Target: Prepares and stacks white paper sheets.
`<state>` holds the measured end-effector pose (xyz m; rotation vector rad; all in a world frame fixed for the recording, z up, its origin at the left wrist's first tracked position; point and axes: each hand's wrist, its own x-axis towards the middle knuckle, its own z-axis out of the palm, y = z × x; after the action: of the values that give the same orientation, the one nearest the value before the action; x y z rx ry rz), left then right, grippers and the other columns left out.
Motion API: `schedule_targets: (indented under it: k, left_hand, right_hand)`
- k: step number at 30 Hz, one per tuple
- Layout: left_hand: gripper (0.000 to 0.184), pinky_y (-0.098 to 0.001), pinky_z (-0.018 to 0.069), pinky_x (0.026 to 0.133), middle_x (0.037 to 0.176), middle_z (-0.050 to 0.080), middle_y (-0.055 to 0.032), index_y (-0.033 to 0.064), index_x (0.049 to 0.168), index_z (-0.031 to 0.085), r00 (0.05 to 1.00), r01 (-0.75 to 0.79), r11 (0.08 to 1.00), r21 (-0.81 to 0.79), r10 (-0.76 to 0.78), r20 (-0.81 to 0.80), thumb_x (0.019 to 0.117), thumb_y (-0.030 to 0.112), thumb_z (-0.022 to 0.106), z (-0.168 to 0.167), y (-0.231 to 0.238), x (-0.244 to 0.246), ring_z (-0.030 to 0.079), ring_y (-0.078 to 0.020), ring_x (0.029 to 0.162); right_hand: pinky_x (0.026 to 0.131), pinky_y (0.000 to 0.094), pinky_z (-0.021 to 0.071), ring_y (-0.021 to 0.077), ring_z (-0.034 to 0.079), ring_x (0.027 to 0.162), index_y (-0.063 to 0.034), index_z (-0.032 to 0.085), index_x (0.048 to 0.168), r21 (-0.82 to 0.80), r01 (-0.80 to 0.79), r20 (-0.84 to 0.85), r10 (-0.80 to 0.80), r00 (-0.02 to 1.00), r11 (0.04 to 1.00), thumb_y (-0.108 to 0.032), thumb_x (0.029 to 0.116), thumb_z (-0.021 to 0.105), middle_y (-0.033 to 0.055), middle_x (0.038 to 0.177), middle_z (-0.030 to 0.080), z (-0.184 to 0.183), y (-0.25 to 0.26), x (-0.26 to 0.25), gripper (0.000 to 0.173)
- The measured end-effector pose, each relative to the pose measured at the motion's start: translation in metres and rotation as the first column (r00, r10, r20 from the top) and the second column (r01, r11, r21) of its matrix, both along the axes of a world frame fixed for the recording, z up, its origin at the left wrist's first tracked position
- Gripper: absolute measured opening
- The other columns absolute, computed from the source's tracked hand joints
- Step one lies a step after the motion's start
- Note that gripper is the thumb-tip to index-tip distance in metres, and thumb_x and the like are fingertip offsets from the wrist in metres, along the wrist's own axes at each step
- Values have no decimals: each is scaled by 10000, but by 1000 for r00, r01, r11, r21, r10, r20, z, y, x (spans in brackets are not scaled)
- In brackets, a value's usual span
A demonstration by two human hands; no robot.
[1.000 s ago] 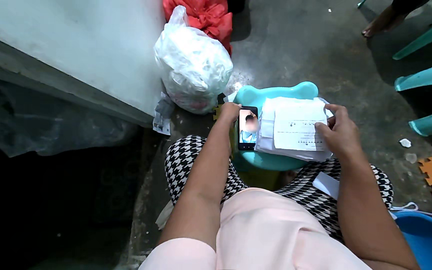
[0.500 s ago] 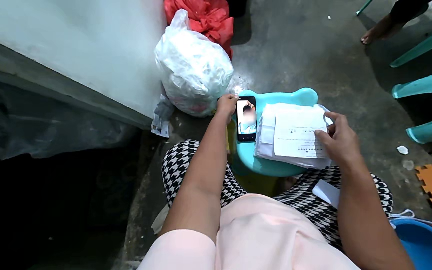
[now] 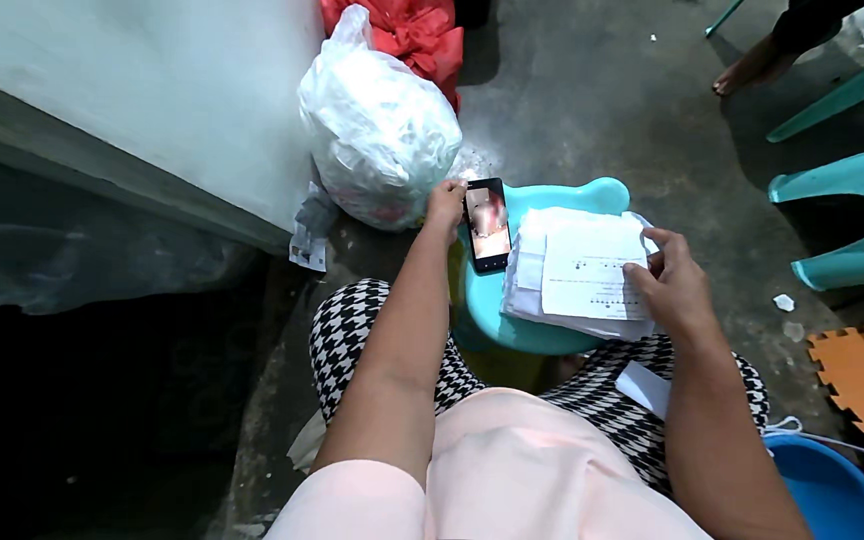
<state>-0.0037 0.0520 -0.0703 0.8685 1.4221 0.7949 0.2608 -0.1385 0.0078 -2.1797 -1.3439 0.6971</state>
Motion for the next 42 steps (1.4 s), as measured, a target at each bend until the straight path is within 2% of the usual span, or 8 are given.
schedule_targets:
  k: [17, 21, 24, 27, 31, 33, 35, 42]
  left_hand:
    - [383, -486, 540, 882, 1246, 625, -198, 53, 1350, 555, 997, -28, 998, -57, 32, 69, 1091, 328, 490, -1, -5, -4, 643, -299, 1058]
    - [454, -506, 513, 962, 1330, 588, -236, -6, 1402, 513, 980, -90, 984, 151, 114, -161, 1066, 298, 536, 12, -10, -5, 610, -339, 1164]
    - [467, -463, 482, 1048, 1403, 539, -255, -35, 1399, 515, 934, 2, 857, 515, 182, -307, 1062, 288, 529, 47, -28, -1, 561, -343, 1272]
    - [392, -433, 474, 1067, 1371, 571, -239, -51, 1317, 589, 927, 257, 594, 762, 72, -368, 1041, 226, 555, 89, -68, 26, 549, -327, 1293]
    - [329, -480, 390, 1161, 1367, 601, -194, 37, 1212, 711, 841, 536, 247, 807, -235, -487, 935, 213, 704, 100, -155, 81, 520, -338, 1341]
    - [352, -501, 341, 1202, 1421, 586, -179, 56, 1273, 685, 761, 618, 140, 773, -352, -545, 991, 263, 645, 85, -181, 98, 481, -348, 1404]
    - [401, -525, 306, 1220, 1456, 561, -191, 42, 1344, 632, 721, 649, 109, 753, -405, -563, 1034, 289, 571, 73, -190, 105, 443, -370, 1440]
    - [513, -599, 136, 1250, 1587, 409, -224, 58, 1485, 519, 576, 817, 248, 521, -335, -745, 1073, 360, 472, 58, -174, 103, 261, -402, 1536]
  right_hand:
    - [748, 534, 528, 304, 634, 790, -85, 448, 1490, 6, -7, 5, 7, 1000, 1000, -83, 984, 637, 180, 940, 643, 0, -2, 0, 540]
    - [730, 533, 517, 305, 621, 766, -117, 461, 1492, 14, 1, -7, -1, 1000, 1000, -75, 984, 634, 178, 920, 638, 1, -1, -1, 538]
    - [695, 496, 515, 268, 605, 720, -135, 491, 1477, 65, 5, 1, -5, 1000, 998, -80, 977, 636, 153, 879, 630, 1, -2, 0, 523]
    - [658, 465, 491, 239, 563, 674, -123, 533, 1454, 142, -4, 35, -1, 999, 990, -79, 985, 603, 138, 836, 607, 3, -4, -1, 477]
    - [664, 488, 489, 251, 567, 686, -64, 560, 1393, 215, 11, 46, -22, 999, 977, -107, 992, 573, 144, 827, 617, 4, -4, -6, 403]
    - [699, 501, 509, 260, 605, 733, -56, 557, 1379, 249, 16, 35, -25, 999, 968, -104, 972, 562, 164, 885, 649, 1, -6, -8, 411]
    - [710, 496, 523, 268, 618, 750, -64, 535, 1394, 237, 10, 40, -20, 999, 971, -56, 969, 576, 170, 898, 645, -1, -9, -8, 428]
    - [640, 475, 490, 244, 556, 645, -47, 563, 1368, 111, -13, 43, 9, 999, 994, -118, 1008, 577, 128, 781, 597, -3, -10, -4, 367]
